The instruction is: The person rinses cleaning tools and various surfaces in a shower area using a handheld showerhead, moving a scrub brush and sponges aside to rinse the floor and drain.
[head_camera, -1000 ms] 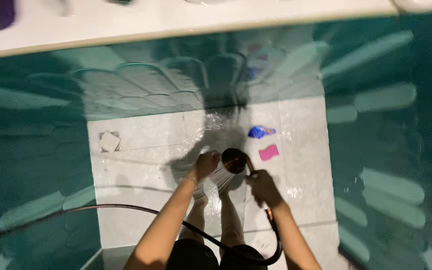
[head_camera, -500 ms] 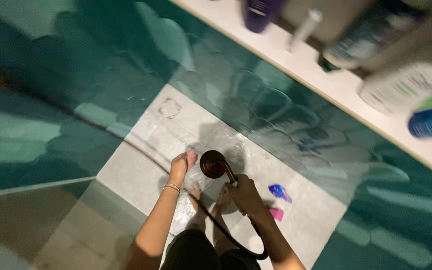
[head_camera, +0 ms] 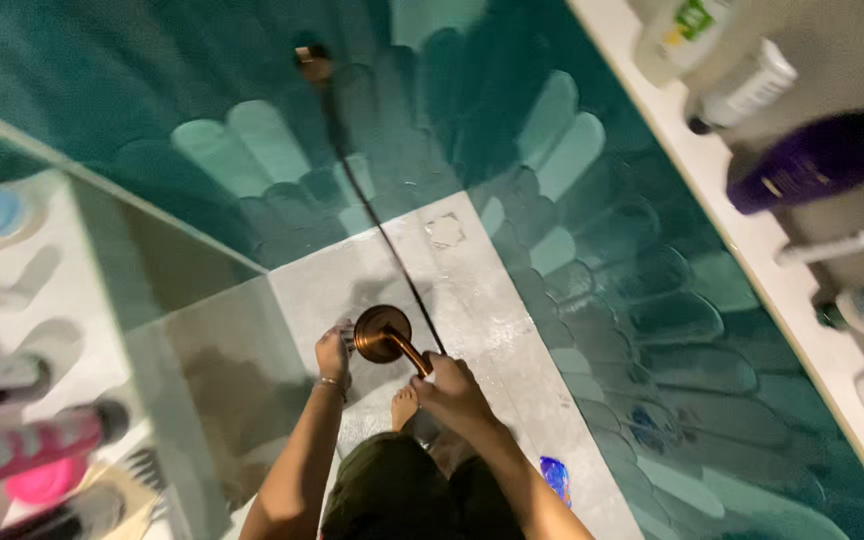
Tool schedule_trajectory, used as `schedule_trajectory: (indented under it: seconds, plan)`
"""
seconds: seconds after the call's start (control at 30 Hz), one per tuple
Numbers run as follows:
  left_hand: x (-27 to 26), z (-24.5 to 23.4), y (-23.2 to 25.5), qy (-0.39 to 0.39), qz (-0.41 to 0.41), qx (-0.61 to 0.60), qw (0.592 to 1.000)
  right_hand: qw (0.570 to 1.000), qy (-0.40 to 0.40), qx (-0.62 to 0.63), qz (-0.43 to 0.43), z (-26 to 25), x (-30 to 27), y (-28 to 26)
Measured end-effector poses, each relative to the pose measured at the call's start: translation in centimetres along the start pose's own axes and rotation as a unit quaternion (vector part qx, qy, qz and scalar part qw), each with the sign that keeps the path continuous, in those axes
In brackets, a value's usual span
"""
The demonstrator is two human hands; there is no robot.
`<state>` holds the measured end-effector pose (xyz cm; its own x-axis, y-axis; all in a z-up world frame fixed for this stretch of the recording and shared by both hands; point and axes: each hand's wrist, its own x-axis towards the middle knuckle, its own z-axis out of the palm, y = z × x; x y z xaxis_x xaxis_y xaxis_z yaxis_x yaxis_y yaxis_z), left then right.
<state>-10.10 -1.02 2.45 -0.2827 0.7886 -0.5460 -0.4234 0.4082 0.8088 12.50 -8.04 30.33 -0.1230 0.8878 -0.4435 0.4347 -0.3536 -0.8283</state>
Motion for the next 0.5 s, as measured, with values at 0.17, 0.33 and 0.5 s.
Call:
schedule_trajectory:
  seconds: [0.17,0.33,0.5]
  plan:
    - [1.9,-3.7,4.6,0.075,-0.061,-0.065,0.993,0.999,-0.027,-0.030,0.017,1.4,1.9,-5.4]
    - [3.8,-4.7,7.1,0.117,-0.010,-0.091,0.989,0.994,0.019,-0.051,-0.095,1.3,4.0,-5.9]
    - [3.7,-3.8,7.4,0.108,-0.014,-0.130,0.985,0.990,-0.015,-0.107,-0.090,-0.6,6.9,-5.7]
